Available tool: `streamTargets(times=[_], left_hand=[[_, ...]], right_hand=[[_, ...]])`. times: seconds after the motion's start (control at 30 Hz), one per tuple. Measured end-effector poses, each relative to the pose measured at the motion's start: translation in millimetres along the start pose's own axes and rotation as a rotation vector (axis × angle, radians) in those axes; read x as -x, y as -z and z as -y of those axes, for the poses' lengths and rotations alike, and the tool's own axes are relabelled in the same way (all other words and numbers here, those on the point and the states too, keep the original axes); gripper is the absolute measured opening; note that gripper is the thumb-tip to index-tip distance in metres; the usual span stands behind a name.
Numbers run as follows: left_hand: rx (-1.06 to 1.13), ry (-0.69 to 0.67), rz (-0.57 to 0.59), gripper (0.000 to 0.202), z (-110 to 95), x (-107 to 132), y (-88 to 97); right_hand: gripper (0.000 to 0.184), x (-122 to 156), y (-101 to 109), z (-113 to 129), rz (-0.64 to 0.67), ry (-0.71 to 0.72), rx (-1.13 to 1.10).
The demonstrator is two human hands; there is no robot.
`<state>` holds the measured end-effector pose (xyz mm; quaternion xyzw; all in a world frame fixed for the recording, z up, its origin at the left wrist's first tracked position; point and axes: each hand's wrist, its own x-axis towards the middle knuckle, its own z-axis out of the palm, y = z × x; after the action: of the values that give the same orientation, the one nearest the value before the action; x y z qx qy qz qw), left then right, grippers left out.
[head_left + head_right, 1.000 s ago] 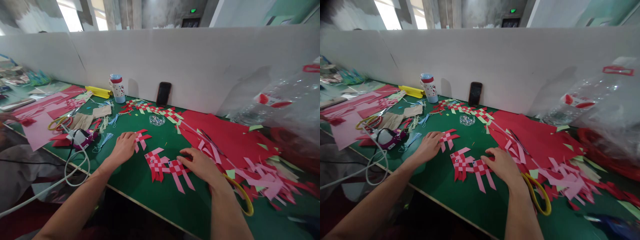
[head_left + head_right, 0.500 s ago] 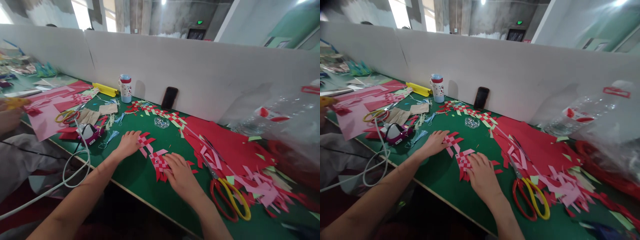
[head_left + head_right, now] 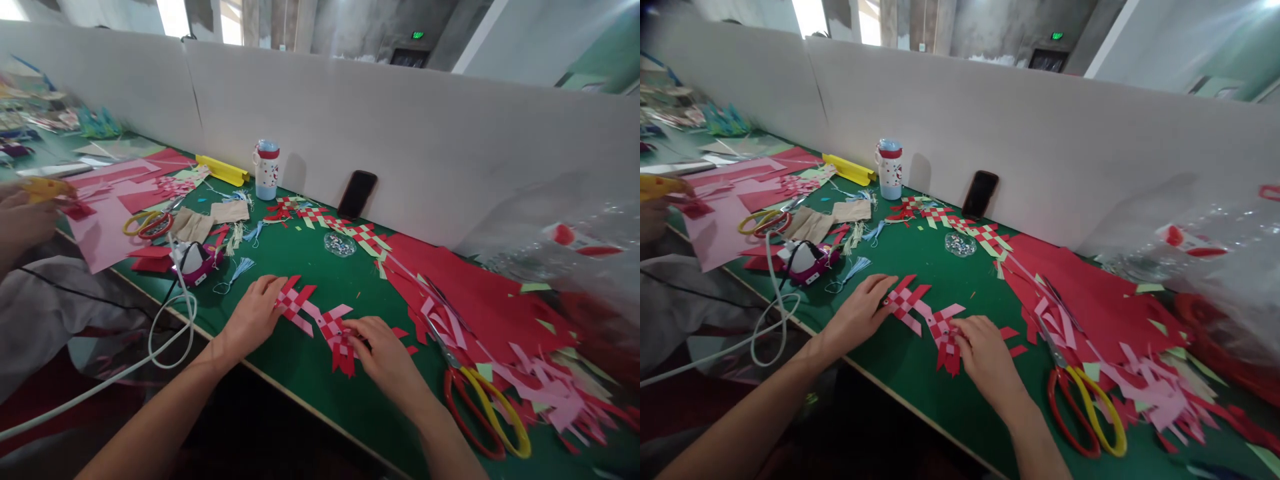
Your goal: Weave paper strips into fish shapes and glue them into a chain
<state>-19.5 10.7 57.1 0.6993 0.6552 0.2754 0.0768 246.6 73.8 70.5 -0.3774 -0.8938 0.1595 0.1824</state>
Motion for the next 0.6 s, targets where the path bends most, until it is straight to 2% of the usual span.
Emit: streamTargets(times=[0.1, 0.2, 0.4, 0.47, 0.6], left_hand=[[-0.128, -0.092, 0.044, 0.036, -5.2, 17.9, -2.7], [-0.189, -0.155, 0.079, 0.037, -7.9, 30.7, -5.2], [-0.255, -0.128, 0.008, 0.032, 6.1, 31.0, -0.5], [-0.277, -0.127, -0.007, 0.033, 12.7, 29.8, 0.6], [-0.297, -0.139, -0.022, 0.034, 20.6, 31.3, -2.4]], right_hand=[[0.02, -5.5, 10.8, 7.6, 0.028, -0.105, -0.135], [0.019, -12.1, 17.9, 16.3, 0.07, -0.143, -0.242], [0.015, -19.3, 14.6, 23.5, 0.203, -0.166, -0.259], [0.015, -20.1, 11.8, 24.0, 0.226, -0.14, -0.242], [0.02, -23.9, 8.2, 18.5, 0.253, 0.016, -0.152]])
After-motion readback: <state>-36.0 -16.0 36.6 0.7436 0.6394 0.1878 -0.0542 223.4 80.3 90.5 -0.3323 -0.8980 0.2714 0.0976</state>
